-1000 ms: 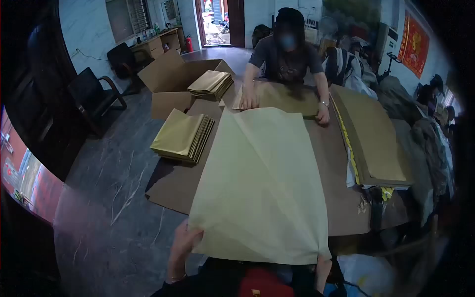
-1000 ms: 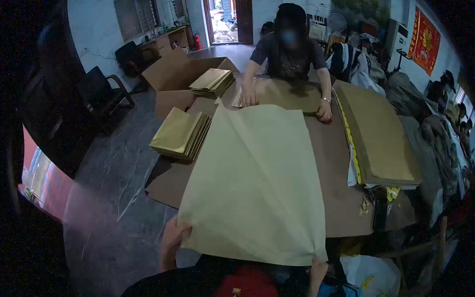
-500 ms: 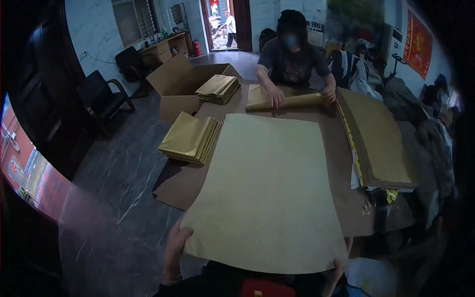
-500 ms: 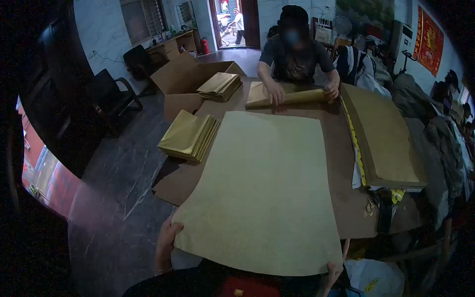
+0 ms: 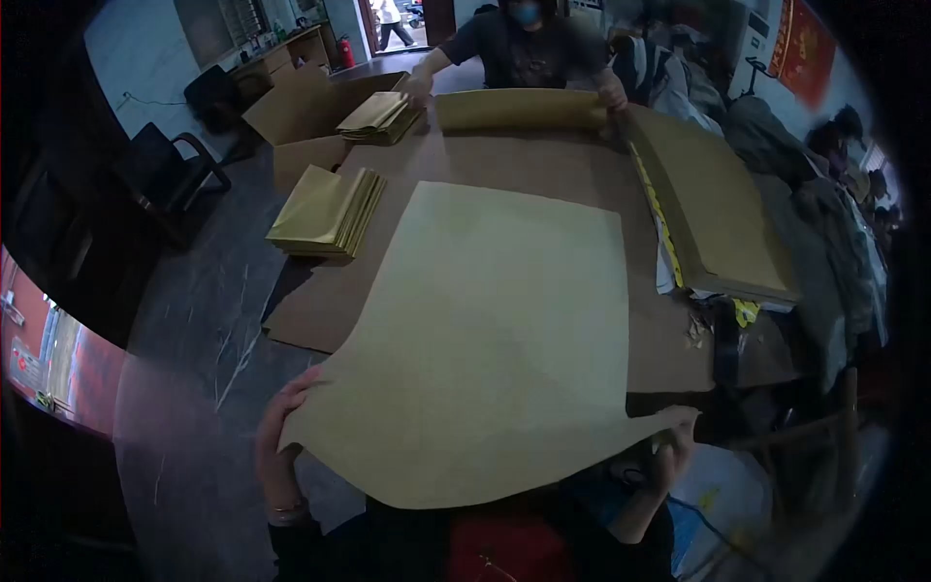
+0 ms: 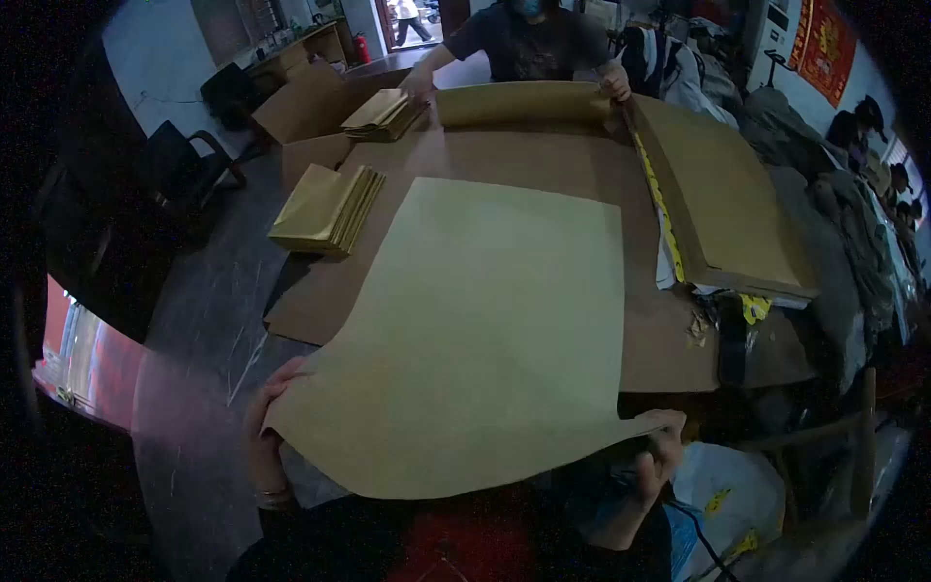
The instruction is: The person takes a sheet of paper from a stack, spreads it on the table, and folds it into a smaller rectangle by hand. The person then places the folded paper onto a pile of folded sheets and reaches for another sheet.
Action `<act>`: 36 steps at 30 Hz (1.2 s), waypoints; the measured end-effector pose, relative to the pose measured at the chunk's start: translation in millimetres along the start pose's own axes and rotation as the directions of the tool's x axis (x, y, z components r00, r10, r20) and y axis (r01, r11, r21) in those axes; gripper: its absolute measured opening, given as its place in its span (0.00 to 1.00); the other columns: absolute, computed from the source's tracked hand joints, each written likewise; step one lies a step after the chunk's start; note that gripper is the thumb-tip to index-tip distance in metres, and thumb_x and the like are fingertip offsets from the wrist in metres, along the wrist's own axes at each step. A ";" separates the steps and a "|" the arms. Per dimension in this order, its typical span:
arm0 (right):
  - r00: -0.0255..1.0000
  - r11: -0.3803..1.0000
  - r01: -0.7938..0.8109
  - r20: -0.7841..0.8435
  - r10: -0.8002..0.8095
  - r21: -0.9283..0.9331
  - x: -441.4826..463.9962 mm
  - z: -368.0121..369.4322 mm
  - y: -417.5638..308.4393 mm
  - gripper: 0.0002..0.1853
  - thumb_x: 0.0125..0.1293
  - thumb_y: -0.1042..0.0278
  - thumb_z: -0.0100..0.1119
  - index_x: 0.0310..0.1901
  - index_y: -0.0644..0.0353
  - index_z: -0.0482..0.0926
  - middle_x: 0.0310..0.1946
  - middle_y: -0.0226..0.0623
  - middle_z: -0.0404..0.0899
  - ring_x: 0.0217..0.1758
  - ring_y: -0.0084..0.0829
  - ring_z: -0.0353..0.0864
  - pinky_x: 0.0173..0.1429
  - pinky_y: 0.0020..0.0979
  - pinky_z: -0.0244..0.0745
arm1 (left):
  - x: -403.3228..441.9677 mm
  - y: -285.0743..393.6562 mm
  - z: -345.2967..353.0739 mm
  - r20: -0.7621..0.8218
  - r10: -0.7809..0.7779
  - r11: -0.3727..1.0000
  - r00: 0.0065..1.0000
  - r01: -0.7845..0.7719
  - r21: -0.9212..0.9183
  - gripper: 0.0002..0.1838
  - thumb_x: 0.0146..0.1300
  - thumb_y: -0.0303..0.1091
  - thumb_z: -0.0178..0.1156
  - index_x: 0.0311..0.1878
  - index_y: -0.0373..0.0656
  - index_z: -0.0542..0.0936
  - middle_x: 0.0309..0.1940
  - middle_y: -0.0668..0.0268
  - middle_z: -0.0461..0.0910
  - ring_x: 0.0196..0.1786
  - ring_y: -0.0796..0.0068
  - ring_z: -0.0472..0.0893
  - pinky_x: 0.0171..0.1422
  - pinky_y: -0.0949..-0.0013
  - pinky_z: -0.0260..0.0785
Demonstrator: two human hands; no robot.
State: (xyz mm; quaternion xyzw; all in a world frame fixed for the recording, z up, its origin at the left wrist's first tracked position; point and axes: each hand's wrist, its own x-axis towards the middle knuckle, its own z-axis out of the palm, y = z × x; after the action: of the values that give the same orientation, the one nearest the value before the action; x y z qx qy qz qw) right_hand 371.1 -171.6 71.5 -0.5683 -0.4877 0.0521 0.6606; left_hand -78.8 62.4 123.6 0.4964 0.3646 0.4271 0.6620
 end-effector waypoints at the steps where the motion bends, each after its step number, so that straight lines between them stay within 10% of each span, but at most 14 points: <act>1: 1.000 0.988 0.004 0.026 0.000 -0.153 2.8 -2.4 1.2 0.20 0.65 0.51 0.53 0.36 0.64 0.80 0.42 0.41 0.73 0.50 0.38 0.66 0.55 0.40 0.62 | -0.4 -3.3 -2.4 -0.001 0.129 0.984 0.992 -0.128 0.127 0.28 0.62 0.27 0.50 0.66 0.31 0.60 0.58 0.50 0.70 0.54 0.65 0.76 0.57 0.67 0.70; 3: 0.997 0.986 0.047 -0.057 -0.057 -0.161 14.2 -2.7 7.6 0.17 0.63 0.55 0.59 0.33 0.65 0.81 0.36 0.38 0.76 0.44 0.38 0.69 0.56 0.41 0.61 | 9.8 0.4 -10.6 0.021 0.248 0.935 0.968 -0.245 0.255 0.26 0.64 0.28 0.51 0.65 0.30 0.62 0.56 0.49 0.72 0.53 0.65 0.77 0.55 0.65 0.72; 4: 0.991 0.986 0.027 -0.125 -0.048 -0.167 22.0 -2.8 15.5 0.15 0.63 0.58 0.60 0.35 0.65 0.82 0.34 0.36 0.76 0.41 0.35 0.70 0.54 0.39 0.63 | 26.8 8.8 -15.7 0.162 -0.002 0.931 0.987 0.061 -0.359 0.24 0.66 0.31 0.49 0.64 0.32 0.63 0.55 0.52 0.73 0.52 0.65 0.78 0.53 0.66 0.75; 5: 0.983 0.991 -0.031 -0.184 0.006 -0.133 31.4 -2.5 22.9 0.13 0.63 0.61 0.60 0.36 0.65 0.82 0.33 0.35 0.76 0.40 0.32 0.71 0.51 0.37 0.64 | 44.9 17.4 -16.7 0.409 -0.126 0.499 0.904 0.414 -0.761 0.23 0.69 0.33 0.47 0.63 0.33 0.64 0.54 0.54 0.74 0.51 0.65 0.79 0.52 0.67 0.77; 9: 0.918 0.948 -0.311 -0.279 0.282 -0.064 101.8 17.8 28.6 0.10 0.63 0.69 0.60 0.42 0.66 0.81 0.32 0.32 0.77 0.37 0.21 0.73 0.42 0.25 0.69 | 115.8 55.3 16.2 0.145 -0.193 0.891 0.970 0.236 -0.388 0.19 0.70 0.34 0.46 0.61 0.36 0.68 0.47 0.59 0.79 0.46 0.70 0.81 0.42 0.74 0.76; 14: 0.944 0.958 -0.278 -0.207 0.257 -0.078 195.1 43.8 125.8 0.11 0.63 0.69 0.59 0.44 0.66 0.80 0.34 0.32 0.80 0.35 0.23 0.76 0.43 0.25 0.71 | 243.4 46.9 62.2 0.211 -0.201 0.933 0.957 0.253 -0.258 0.18 0.70 0.38 0.47 0.58 0.38 0.70 0.51 0.61 0.77 0.50 0.70 0.79 0.43 0.76 0.74; 19: 0.962 0.823 -0.249 -0.033 0.271 -0.510 218.4 68.4 221.9 0.14 0.60 0.67 0.59 0.44 0.65 0.80 0.35 0.39 0.82 0.39 0.27 0.79 0.46 0.27 0.72 | 302.9 -53.2 37.8 0.006 -0.110 0.988 0.994 0.108 0.114 0.22 0.68 0.44 0.51 0.56 0.35 0.70 0.44 0.63 0.76 0.41 0.74 0.78 0.46 0.74 0.70; 24: 0.906 0.788 -0.408 -0.102 0.410 -0.462 209.0 78.6 245.2 0.13 0.60 0.65 0.57 0.43 0.64 0.81 0.38 0.42 0.82 0.42 0.35 0.81 0.48 0.32 0.72 | 232.2 -79.1 19.7 -0.167 0.237 0.658 0.957 -0.032 0.752 0.30 0.67 0.47 0.54 0.61 0.31 0.66 0.44 0.57 0.74 0.46 0.68 0.74 0.56 0.66 0.66; 36: 0.879 0.751 -0.459 -0.121 0.461 -0.475 211.8 66.0 282.8 0.13 0.65 0.64 0.54 0.47 0.61 0.80 0.39 0.40 0.82 0.43 0.35 0.81 0.48 0.33 0.74 | 153.6 -76.8 35.8 -0.241 -0.152 0.867 0.959 0.246 0.434 0.27 0.67 0.44 0.55 0.61 0.32 0.67 0.51 0.59 0.74 0.54 0.72 0.73 0.59 0.71 0.64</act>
State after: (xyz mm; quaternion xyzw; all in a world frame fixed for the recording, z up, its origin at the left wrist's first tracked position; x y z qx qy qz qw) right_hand 571.8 105.1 -39.3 -0.8189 -0.3309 0.0889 0.4604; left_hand 26.1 181.5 48.8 0.5530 0.5689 0.3053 0.5266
